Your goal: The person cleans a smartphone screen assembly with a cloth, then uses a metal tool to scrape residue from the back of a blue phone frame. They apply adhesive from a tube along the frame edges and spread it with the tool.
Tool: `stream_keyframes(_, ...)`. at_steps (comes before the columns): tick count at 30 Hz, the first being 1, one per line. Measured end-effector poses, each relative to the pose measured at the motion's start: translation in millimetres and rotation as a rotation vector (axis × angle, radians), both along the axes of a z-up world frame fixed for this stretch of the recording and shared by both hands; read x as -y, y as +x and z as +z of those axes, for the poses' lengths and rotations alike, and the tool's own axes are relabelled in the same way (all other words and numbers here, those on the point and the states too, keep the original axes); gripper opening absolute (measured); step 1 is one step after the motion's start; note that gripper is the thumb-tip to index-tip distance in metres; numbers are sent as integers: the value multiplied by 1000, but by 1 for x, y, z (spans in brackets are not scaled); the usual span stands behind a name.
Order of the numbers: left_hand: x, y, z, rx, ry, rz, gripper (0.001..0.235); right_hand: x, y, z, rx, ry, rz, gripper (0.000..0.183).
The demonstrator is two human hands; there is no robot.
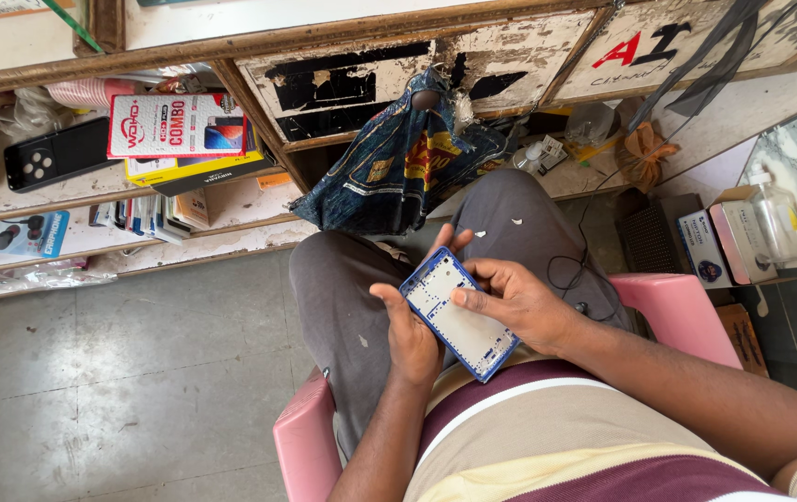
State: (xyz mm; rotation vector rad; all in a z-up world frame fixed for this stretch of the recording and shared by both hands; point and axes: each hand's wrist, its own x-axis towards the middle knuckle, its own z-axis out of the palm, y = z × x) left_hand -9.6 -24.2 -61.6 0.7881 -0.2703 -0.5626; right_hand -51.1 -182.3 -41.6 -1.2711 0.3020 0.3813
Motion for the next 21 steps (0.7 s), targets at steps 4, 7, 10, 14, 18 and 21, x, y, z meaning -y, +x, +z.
stream_keyframes(4,3,-2,-2,-117,-96,22,99,1,-2,-7,-15,8,-10,39)
stream_keyframes(7,4,-6,-5,-107,-187,-3,97,3,-3,-10,-52,2,-13,38)
stream_keyframes(10,6,-8,-7,-102,-189,17,97,4,-2,-12,-38,14,-3,40)
stream_keyframes(14,9,-10,-8,-95,-121,100,96,1,0,-12,31,-199,28,54)
stream_keyframes(18,9,-9,-7,-72,-36,171,96,-1,-3,-6,255,-382,140,85)
stream_keyframes(21,10,-7,-4,-68,-51,195,97,0,-5,1,251,-408,211,101)
